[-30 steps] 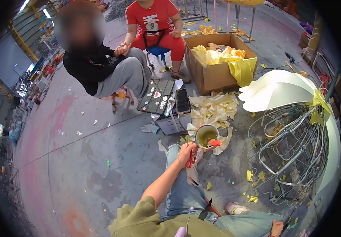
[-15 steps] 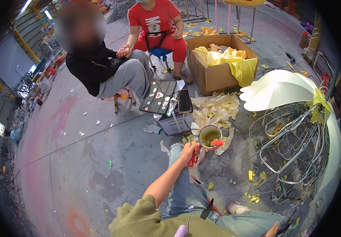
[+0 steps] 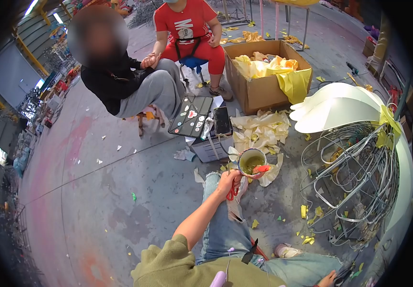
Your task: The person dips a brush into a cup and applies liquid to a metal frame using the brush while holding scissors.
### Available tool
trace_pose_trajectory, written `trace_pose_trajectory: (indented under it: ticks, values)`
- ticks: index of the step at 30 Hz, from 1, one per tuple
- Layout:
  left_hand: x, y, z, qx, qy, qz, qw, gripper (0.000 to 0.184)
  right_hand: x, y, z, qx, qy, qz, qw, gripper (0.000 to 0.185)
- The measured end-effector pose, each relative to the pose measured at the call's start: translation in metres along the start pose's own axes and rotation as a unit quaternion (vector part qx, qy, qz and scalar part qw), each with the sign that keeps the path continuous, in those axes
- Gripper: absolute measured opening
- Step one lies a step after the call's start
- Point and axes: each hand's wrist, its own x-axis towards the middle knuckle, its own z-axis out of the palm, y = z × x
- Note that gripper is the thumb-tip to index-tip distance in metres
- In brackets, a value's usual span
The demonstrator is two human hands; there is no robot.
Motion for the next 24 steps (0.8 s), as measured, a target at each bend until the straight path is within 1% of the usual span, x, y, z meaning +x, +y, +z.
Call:
trace_pose_trajectory:
  ticks: [3, 6, 7, 10, 11, 15, 18, 19, 21, 22, 23, 24]
  values:
    - [0.002, 0.0, -0.001, 0.008, -0.007, 0.001, 1.0, 0.027, -0.007, -0.024, -0.02, 0.037, 0.012, 0.042, 0.998, 0.036]
    - [0.002, 0.0, 0.0, -0.004, 0.001, -0.012, 1.0, 0.026, -0.013, -0.03, -0.022, -0.027, 0.011, 0.062, 0.998, 0.038]
    - [0.003, -0.002, 0.002, -0.004, -0.004, -0.013, 1.0, 0.026, -0.014, -0.028, -0.019, -0.027, 0.014, 0.067, 0.997, 0.038]
    - [0.002, 0.0, 0.003, -0.013, 0.002, -0.004, 1.0, 0.026, -0.011, -0.028, -0.002, -0.002, 0.008, 0.163, 0.987, 0.042]
    - [0.001, 0.001, 0.003, -0.012, 0.002, -0.002, 1.0, 0.026, -0.012, -0.029, 0.002, 0.0, 0.008, 0.162, 0.987, 0.042]
    - [0.0, -0.001, 0.005, 0.003, -0.002, -0.003, 1.0, 0.026, -0.017, -0.026, 0.01, 0.018, 0.058, 0.122, 0.991, 0.044]
    - [-0.001, -0.002, 0.006, 0.018, 0.0, 0.012, 1.0, 0.029, -0.021, -0.028, 0.015, 0.03, 0.093, 0.091, 0.991, 0.045]
    - [-0.003, -0.003, 0.006, 0.018, 0.001, 0.012, 1.0, 0.029, -0.022, -0.031, 0.019, 0.03, 0.093, 0.09, 0.991, 0.045]
    - [-0.008, -0.009, 0.006, 0.096, 0.002, 0.022, 0.995, 0.031, -0.017, -0.045, 0.023, -0.034, 0.171, -0.051, 0.983, 0.038]
    - [-0.011, -0.013, 0.006, 0.136, 0.002, 0.027, 0.99, 0.032, -0.016, -0.073, 0.008, 0.078, 0.106, -0.111, 0.985, 0.04]
    - [-0.019, -0.013, 0.014, 0.136, 0.001, 0.026, 0.99, 0.032, -0.017, -0.115, -0.014, 0.189, 0.039, -0.168, 0.967, 0.041]
    - [-0.032, -0.01, 0.027, 0.179, 0.007, 0.0, 0.984, 0.032, -0.018, -0.157, -0.028, 0.307, -0.016, -0.158, 0.938, 0.039]
